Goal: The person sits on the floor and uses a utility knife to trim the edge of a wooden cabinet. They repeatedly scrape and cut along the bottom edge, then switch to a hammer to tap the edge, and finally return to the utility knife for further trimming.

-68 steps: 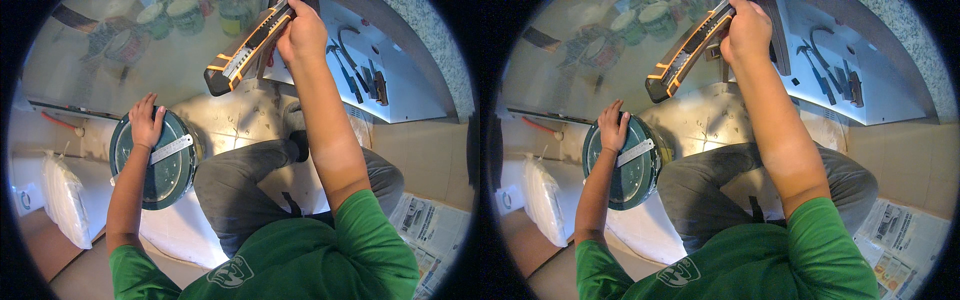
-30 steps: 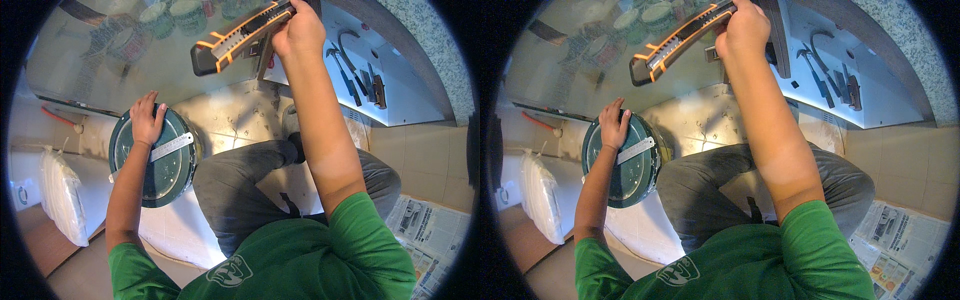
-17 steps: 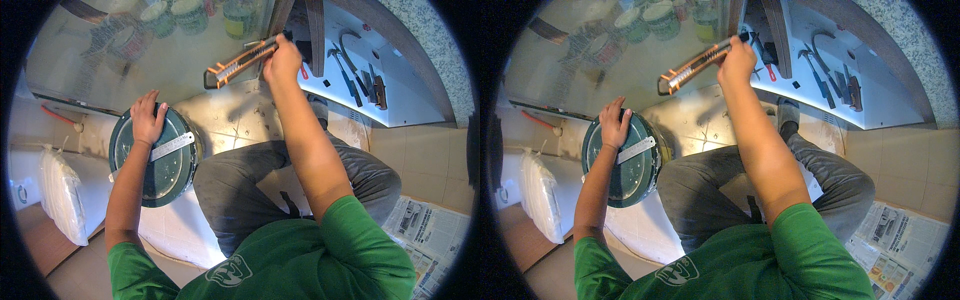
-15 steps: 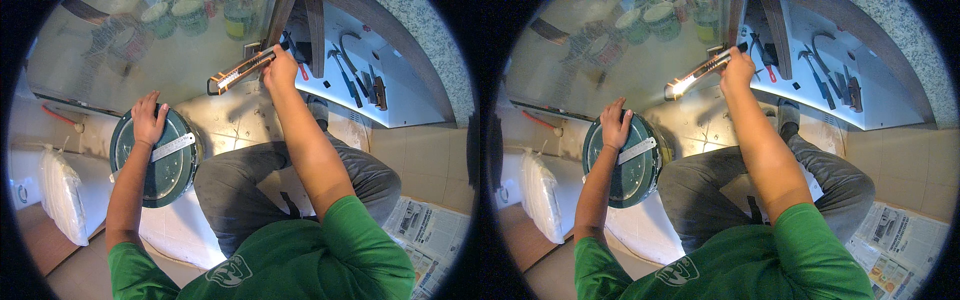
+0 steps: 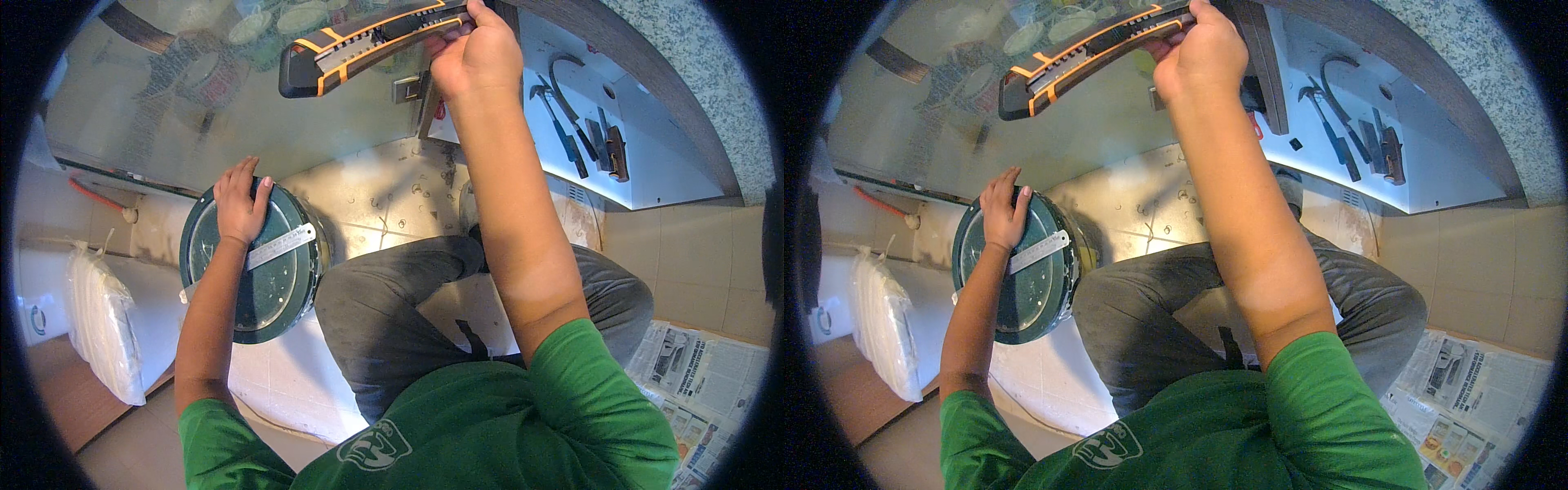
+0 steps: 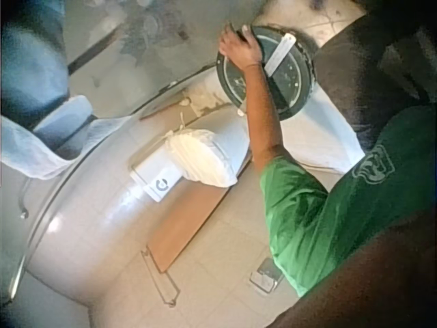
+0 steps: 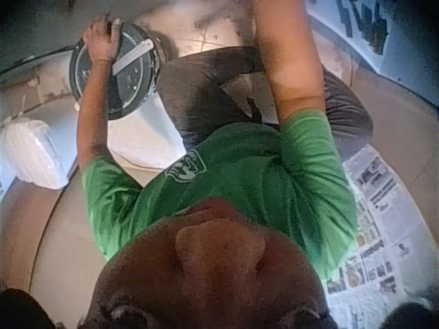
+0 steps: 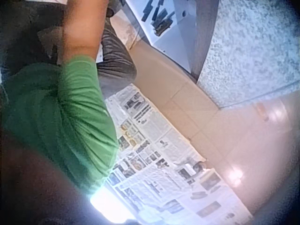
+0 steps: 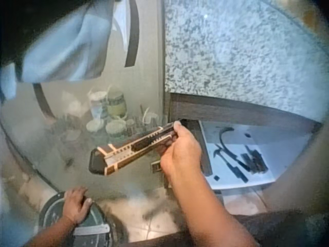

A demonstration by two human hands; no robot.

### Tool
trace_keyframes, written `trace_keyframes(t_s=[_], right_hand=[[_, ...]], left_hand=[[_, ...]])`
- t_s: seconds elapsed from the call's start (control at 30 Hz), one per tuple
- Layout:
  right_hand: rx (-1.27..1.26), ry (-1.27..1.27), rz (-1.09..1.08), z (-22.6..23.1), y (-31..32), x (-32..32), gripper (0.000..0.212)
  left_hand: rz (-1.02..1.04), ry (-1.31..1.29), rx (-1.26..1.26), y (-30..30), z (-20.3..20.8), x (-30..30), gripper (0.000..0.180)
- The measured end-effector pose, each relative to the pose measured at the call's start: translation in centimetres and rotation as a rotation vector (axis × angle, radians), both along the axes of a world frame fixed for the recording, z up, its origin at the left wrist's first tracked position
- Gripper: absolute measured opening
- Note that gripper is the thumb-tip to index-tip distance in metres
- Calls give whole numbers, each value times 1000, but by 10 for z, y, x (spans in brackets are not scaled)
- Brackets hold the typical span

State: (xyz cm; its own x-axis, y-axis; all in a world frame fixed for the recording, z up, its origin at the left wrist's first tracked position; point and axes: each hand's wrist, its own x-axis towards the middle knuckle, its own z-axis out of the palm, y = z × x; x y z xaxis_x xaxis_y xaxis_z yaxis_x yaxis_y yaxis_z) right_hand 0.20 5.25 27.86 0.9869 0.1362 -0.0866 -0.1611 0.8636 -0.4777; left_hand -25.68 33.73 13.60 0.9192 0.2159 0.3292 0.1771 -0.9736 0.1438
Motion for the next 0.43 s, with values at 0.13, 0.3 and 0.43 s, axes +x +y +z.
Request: trace_keyframes(t_s=[0.13, 0.3, 0.43], right_hand=[[76, 9, -14, -2, 8, 2, 11], [72, 31, -9, -2, 15, 4, 10], [-71, -52, -110, -10, 16, 0, 14]], left_hand=[[-2, -9, 0, -1, 0, 1, 51], [7, -4, -14, 0, -3, -1, 51], [26, 32, -29, -1, -1, -1, 52]])
